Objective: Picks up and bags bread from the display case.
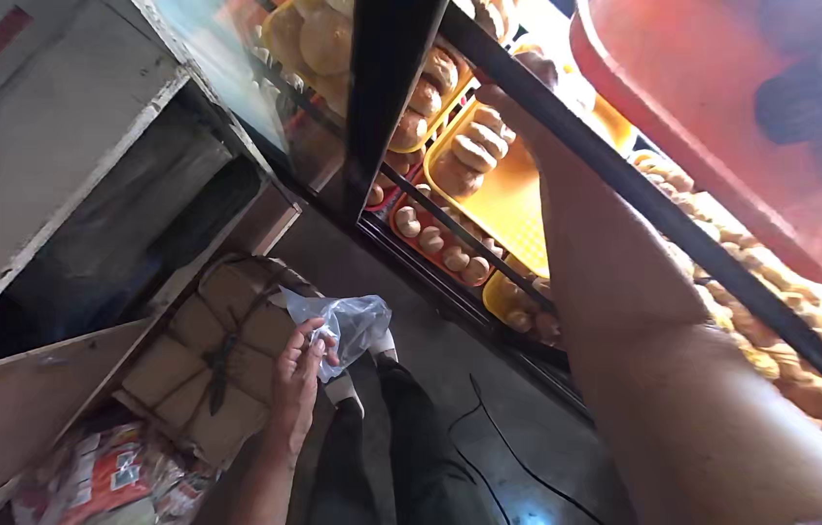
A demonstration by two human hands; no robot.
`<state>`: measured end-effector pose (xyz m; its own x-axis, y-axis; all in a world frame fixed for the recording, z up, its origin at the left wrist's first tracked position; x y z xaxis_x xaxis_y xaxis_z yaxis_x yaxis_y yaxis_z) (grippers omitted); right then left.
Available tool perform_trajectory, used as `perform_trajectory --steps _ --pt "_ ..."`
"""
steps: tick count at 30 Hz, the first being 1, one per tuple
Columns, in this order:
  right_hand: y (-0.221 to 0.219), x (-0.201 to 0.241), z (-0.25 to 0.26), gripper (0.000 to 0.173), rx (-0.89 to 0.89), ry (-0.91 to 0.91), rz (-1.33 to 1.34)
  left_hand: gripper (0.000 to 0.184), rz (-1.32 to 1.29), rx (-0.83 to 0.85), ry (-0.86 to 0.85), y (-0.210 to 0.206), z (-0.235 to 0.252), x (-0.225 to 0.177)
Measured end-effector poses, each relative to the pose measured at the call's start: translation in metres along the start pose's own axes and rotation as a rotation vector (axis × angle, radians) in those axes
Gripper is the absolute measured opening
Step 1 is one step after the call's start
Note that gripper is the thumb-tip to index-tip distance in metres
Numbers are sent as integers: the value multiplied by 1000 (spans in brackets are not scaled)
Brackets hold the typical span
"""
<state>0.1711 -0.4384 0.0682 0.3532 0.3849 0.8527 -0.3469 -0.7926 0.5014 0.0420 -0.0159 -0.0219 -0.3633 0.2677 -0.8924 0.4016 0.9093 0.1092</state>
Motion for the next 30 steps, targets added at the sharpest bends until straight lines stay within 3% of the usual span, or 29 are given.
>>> perform_trajectory --steps 2,6,9,11,15,17,20,26,30 --pt "6 -23 10 27 -7 -152 199 33 -21 8 -2 2 2 -3" --pt "15 -47 13 28 -52 -209 334 33 -111 5 33 7 7 -7" --pt "20 -60 -18 29 -128 -228 374 32 -152 -21 61 12 9 -12" --pt "24 -65 -68 34 -116 -181 429 32 -136 -55 71 16 11 -16" --pt "12 -95 -203 49 33 -229 490 34 -110 -73 67 17 12 -28" --pt "-6 -108 -254 61 200 -238 555 35 -95 -45 43 14 11 -36" --pt "-37 -113 -311 60 465 -300 597 34 -92 30 -23 5 4 -46" --pt "-98 -115 -336 53 639 -383 603 30 -1 212 -186 -31 -32 -42" --pt "-111 -112 -339 54 606 -316 643 28 76 179 -279 -19 -37 -43"
Point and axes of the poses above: each hand's wrist, its own z-axis towards the middle knuckle, its own y-axis out of the back of the hand, x = y × z, the point moved 5 cm from there along z, towards the middle knuckle, and after that the axes turned 13 degrees about z, right-handed, at the moved point
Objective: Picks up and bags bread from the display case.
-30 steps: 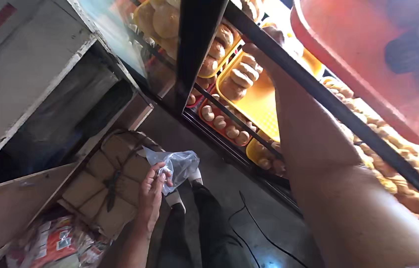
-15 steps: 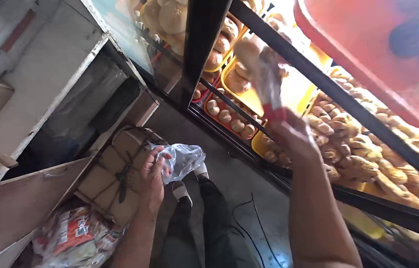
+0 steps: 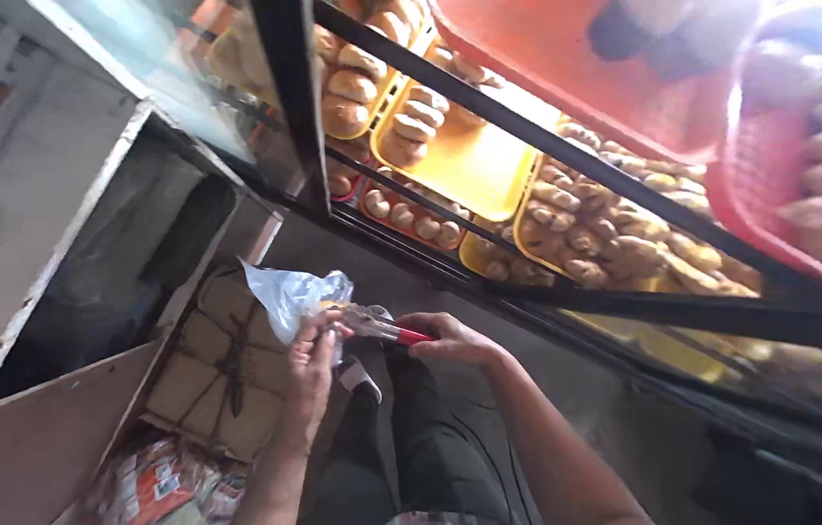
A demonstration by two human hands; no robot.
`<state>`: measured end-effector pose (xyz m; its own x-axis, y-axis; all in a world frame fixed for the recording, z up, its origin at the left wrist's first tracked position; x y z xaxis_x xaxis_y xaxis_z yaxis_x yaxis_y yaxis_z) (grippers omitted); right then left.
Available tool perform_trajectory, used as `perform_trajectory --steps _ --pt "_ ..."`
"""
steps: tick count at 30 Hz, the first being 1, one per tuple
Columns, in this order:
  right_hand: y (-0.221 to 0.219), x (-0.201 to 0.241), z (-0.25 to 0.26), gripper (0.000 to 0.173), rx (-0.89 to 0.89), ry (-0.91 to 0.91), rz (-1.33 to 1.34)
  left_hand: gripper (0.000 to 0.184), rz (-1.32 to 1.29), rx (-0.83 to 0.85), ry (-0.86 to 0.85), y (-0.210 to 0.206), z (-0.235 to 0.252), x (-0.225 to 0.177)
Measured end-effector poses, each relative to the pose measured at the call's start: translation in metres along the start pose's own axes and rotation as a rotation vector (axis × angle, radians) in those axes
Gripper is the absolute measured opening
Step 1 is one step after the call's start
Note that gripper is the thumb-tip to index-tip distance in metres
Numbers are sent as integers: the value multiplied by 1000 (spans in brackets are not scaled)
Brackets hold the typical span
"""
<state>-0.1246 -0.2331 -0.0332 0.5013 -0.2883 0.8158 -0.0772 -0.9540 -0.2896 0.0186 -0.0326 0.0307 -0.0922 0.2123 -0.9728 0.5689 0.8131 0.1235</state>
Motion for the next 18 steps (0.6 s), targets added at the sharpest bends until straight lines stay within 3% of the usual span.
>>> perform_trajectory --steps 7,12,18 --pt "4 -13 -50 59 -144 -14 95 34 -190 -219 244 71 12 -28" --pt "3 -7 -81 64 -153 46 157 41 -160 -80 207 76 7 -56" --pt "-17 2 -77 61 -111 83 156 44 -158 17 178 65 -10 -72"
Point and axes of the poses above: each hand's wrist, its own z-axis towards the middle knuckle, its own y-axis out of the back of the hand, x = y × z, the point moved 5 cm from there along z, towards the middle knuckle, and after that the axes turned 13 degrees about z, right-handed, at the moved point
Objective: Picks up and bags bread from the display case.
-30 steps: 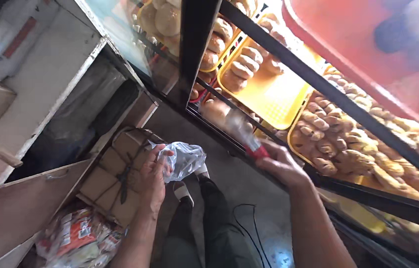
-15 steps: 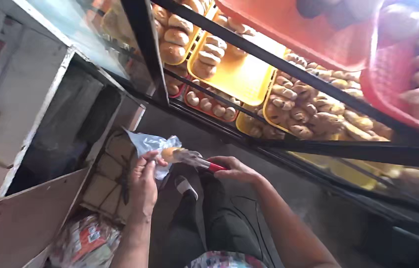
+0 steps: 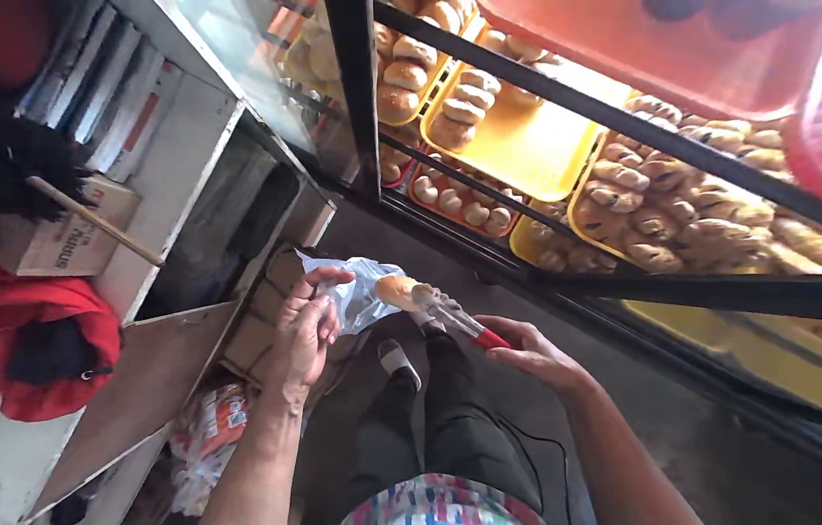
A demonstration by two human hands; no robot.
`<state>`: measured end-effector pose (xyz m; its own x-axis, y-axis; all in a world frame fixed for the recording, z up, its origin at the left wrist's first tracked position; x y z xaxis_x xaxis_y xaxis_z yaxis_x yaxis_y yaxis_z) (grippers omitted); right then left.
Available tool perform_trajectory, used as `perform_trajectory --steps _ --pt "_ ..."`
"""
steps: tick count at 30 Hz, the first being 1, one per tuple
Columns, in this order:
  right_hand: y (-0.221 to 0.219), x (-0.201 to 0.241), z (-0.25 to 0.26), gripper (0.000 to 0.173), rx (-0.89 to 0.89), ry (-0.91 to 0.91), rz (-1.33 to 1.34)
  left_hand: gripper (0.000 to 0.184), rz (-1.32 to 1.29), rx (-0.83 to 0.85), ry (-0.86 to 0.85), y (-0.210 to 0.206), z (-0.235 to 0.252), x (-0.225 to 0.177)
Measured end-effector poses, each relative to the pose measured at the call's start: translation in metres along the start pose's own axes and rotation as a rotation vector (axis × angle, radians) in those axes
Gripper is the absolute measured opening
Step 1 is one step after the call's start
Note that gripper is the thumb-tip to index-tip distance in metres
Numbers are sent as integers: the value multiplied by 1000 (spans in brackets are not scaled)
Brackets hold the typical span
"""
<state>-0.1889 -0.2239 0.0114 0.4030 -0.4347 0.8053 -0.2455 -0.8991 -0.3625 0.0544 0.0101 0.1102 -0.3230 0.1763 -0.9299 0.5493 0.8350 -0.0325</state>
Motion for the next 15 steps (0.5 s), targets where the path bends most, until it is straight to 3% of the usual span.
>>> perform_trajectory --steps 5,15 --pt "-19 -6 14 59 94 -20 -59 45 -44 25 -11 -4 -14 3" --pt "-32 -6 42 55 44 -116 -304 42 -104 52 -36 -14 -33 -1"
Point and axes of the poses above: each hand's wrist, its own z-axis towards the middle knuckle, its own y-axis out of the back of the hand, x = y × z, the point moved 5 cm from there along z, towards the middle knuckle, and after that the axes turned 13 degrees about z, right-handed, at the moved point
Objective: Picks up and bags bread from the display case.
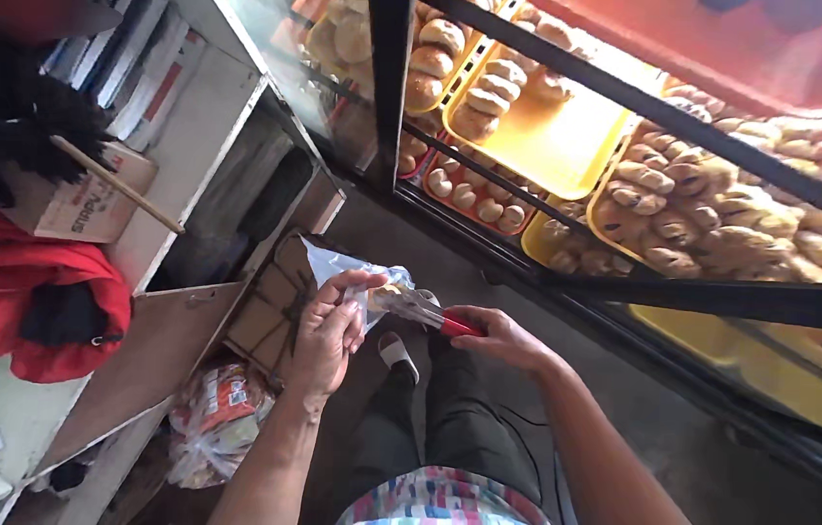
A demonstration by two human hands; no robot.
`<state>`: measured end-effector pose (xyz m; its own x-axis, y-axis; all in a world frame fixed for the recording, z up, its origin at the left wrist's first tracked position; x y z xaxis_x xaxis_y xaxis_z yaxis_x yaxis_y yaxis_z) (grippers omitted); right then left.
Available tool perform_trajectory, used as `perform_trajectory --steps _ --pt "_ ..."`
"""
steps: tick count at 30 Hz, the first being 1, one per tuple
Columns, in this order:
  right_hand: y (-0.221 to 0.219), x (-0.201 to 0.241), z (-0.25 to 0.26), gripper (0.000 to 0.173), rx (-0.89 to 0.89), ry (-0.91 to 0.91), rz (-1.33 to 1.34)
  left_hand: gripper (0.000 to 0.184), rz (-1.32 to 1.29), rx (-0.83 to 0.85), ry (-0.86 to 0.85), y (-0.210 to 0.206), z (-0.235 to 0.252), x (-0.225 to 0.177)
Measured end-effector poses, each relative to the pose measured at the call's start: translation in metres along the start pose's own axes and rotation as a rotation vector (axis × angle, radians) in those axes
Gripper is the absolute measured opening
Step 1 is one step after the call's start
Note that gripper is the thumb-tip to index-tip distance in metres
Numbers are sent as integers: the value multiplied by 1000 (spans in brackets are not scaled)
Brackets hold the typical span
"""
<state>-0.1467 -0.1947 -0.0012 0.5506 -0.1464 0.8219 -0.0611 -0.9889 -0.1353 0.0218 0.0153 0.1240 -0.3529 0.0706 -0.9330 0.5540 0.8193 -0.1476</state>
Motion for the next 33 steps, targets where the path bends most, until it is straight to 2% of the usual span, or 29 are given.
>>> perform_trajectory --steps 6,10,14,16,18,20,22,25,28,31,33 --pt "-26 30 35 53 -17 18 -152 40 -59 50 56 -10 -4 16" --pt "-58 62 66 65 -10 -64 -481 40 -67 -57 47 -1 4 19" --pt "-63 87 75 50 10 -105 -757 41 -63 -155 -9 20 16 -2" --pt "-51 85 74 42 -5 -106 -790 43 -70 -185 -25 31 18 -15" --pt "-35 83 72 47 -28 -122 -797 44 -64 -215 -21 37 22 -18" --pt "-20 78 69 57 -21 -159 -781 41 -14 -218 37 34 28 -1" --pt "5 78 58 59 -6 -167 -698 38 -2 -214 107 27 37 26" --pt "61 94 21 55 -43 -17 -435 37 -10 -244 103 24 49 36" --pt "115 114 -3 59 -295 100 -274 38 -42 -248 116 18 55 48" --pt "151 138 23 62 -573 156 -520 34 -103 -202 168 4 57 75" --pt "156 163 60 61 -659 180 -648 33 -130 -211 184 -1 54 89"
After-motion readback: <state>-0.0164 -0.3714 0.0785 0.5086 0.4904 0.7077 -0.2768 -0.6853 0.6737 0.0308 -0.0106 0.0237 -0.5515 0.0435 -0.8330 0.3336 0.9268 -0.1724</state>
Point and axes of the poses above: each hand's wrist, its own z-axis towards the middle knuckle, its own y-axis out of the back of the hand, x = y × z, the point moved 5 cm from there along z, towards the middle knuckle, and after that the axes turned 13 degrees about z, right-handed, at the moved point
